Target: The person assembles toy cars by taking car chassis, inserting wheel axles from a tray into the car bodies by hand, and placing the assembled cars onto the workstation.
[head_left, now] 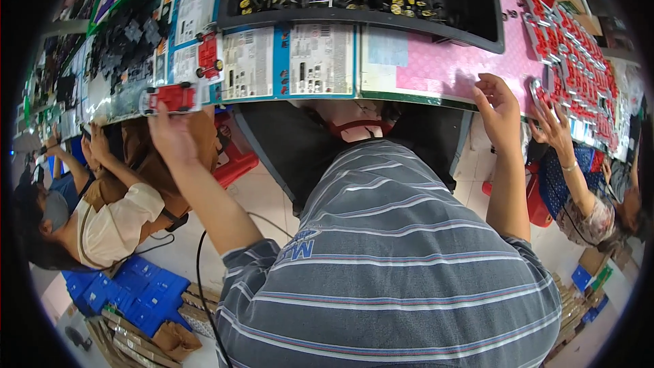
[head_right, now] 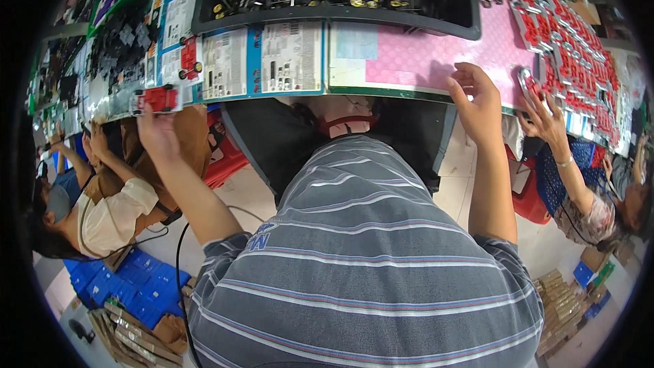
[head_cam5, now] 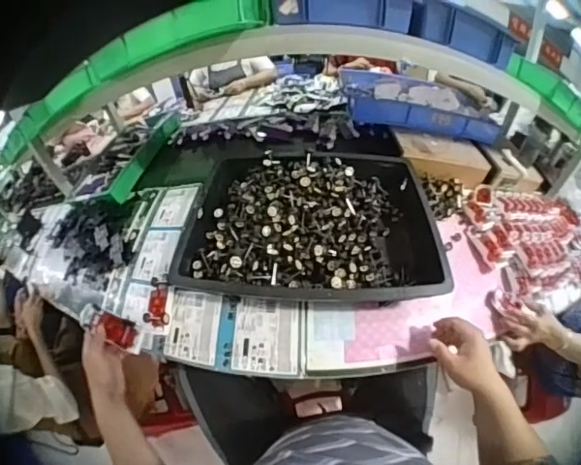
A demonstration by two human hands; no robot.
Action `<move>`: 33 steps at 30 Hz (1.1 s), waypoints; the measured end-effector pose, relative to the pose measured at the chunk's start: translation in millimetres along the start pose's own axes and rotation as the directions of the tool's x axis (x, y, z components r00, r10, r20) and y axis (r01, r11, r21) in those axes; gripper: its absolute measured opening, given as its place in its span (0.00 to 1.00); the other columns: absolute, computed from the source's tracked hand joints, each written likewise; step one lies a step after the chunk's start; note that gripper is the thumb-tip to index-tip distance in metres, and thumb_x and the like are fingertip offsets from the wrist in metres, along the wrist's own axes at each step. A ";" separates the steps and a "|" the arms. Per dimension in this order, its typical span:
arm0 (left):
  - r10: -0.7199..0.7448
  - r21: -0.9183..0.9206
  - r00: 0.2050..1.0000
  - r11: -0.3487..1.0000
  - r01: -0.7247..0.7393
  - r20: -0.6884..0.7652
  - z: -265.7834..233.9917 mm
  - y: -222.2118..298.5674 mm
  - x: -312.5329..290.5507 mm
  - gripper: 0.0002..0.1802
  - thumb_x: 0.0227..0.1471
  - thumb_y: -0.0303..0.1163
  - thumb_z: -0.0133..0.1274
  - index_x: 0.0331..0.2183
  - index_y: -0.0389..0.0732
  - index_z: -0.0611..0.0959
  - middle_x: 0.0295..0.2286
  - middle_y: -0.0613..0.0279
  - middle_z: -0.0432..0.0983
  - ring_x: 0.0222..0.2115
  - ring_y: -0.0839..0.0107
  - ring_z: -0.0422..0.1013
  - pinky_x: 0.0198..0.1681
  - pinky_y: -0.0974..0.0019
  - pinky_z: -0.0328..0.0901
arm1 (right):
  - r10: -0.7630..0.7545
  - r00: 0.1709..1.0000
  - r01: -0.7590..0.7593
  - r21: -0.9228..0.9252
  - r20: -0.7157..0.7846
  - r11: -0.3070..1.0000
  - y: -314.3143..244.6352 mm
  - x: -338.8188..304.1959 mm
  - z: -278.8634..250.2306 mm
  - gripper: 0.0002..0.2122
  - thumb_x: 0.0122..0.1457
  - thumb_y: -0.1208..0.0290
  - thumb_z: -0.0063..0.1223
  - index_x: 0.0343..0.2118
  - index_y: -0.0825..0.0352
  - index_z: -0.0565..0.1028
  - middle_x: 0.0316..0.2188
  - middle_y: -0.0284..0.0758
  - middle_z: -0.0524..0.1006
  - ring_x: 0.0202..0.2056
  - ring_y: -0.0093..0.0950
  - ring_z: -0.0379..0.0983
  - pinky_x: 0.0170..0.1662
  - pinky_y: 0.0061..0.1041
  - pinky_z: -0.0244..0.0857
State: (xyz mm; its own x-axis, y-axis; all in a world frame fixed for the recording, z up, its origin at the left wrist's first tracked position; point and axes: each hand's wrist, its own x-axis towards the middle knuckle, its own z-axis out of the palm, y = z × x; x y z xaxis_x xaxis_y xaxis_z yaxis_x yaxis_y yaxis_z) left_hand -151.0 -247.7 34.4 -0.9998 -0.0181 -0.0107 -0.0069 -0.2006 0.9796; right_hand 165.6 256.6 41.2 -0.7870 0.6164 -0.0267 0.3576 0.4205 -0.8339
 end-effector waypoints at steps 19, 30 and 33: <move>0.547 0.933 0.799 0.086 -0.350 0.250 -0.6 3.4 72.4 0.21 0.57 0.43 0.55 0.41 0.33 0.83 0.34 0.51 0.78 0.34 0.59 0.72 0.41 0.62 0.67 | -0.044 0.955 -0.225 -0.815 -0.292 0.534 78.4 39.7 -134.6 0.25 0.44 0.69 0.67 0.45 0.76 0.73 0.39 0.54 0.77 0.42 0.52 0.75 0.48 0.42 0.69; -0.107 -0.176 0.588 0.899 0.402 0.801 246.8 -41.3 -186.1 0.41 0.54 0.40 0.60 0.61 0.37 0.59 0.49 0.47 0.71 0.24 0.79 0.69 0.23 0.78 0.64 | -0.304 0.952 0.307 -0.073 0.044 0.949 -101.0 6.0 -45.2 0.16 0.48 0.65 0.71 0.37 0.68 0.80 0.31 0.34 0.78 0.28 0.21 0.72 0.30 0.21 0.66; -0.259 -0.127 0.435 0.721 0.681 0.863 248.8 -56.8 -179.8 0.21 0.57 0.35 0.56 0.48 0.41 0.67 0.48 0.46 0.73 0.23 0.82 0.67 0.19 0.79 0.61 | -0.401 0.867 0.250 -0.438 -0.296 0.863 -46.4 84.9 -50.4 0.14 0.53 0.63 0.66 0.38 0.68 0.80 0.33 0.39 0.80 0.26 0.28 0.75 0.32 0.26 0.69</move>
State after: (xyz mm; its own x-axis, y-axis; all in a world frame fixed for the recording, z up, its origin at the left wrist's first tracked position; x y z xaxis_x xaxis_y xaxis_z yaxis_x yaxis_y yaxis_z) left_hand 24.2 10.6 30.6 -0.4499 0.8890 -0.0851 -0.6833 -0.2813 0.6738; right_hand 107.6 322.9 105.4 -0.6771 0.5626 0.4743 0.3322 0.8089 -0.4852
